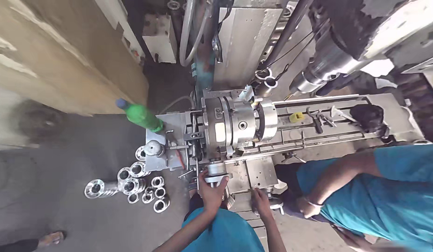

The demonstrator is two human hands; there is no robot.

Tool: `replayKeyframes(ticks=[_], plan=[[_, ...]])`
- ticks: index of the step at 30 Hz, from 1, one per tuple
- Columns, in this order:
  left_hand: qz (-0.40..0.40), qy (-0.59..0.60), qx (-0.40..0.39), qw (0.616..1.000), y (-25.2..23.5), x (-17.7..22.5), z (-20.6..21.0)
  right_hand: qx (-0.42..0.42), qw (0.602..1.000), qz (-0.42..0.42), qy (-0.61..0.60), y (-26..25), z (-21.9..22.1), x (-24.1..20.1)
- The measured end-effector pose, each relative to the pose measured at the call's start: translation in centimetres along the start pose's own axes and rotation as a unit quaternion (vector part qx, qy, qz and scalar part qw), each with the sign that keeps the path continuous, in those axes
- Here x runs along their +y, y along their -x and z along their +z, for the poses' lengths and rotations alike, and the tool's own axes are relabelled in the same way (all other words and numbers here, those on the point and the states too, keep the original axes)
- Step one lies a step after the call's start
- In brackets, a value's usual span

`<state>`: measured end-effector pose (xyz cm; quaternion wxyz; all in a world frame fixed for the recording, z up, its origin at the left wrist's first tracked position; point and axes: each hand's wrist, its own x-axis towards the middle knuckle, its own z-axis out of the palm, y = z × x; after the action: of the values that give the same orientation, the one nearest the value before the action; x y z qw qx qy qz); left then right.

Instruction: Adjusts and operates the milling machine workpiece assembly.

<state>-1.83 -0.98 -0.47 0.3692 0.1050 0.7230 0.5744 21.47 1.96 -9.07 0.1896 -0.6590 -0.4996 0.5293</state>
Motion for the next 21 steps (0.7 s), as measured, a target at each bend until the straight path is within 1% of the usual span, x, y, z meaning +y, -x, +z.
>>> replayKeyframes(ticks=[3, 9, 13, 15, 17, 19, 21], plan=[[0.006, -0.013, 0.0, 1.0, 0.1, 0.1, 0.0, -0.001, 1.0, 0.009, -0.023, 0.4, -0.6, -0.7], [0.016, -0.026, 0.0, 1.0, 0.1, -0.2, 0.1, 0.03, 0.996, 0.048, -0.07, 1.7, -1.7, 1.1], [0.02, -0.034, -0.007, 0.999, 0.1, -0.1, 0.0, 0.036, 0.991, 0.044, -0.118, 2.4, -1.5, 1.3], [0.007, -0.054, -0.02, 0.998, 0.1, 0.0, -0.4, 0.029, 0.99, 0.027, -0.134, 2.1, -0.9, -0.2], [-0.007, -0.069, -0.049, 0.996, -0.1, 0.2, -1.1, 0.011, 0.989, -0.023, -0.146, 1.2, -0.1, -2.8], [-0.016, -0.077, -0.079, 0.994, -0.5, 1.0, -1.6, -0.008, 0.983, -0.085, -0.165, -0.2, 0.7, -6.3], [-0.008, -0.086, -0.091, 0.992, -1.0, 1.5, -1.8, -0.02, 0.971, -0.127, -0.202, -1.5, 1.4, -10.3]])
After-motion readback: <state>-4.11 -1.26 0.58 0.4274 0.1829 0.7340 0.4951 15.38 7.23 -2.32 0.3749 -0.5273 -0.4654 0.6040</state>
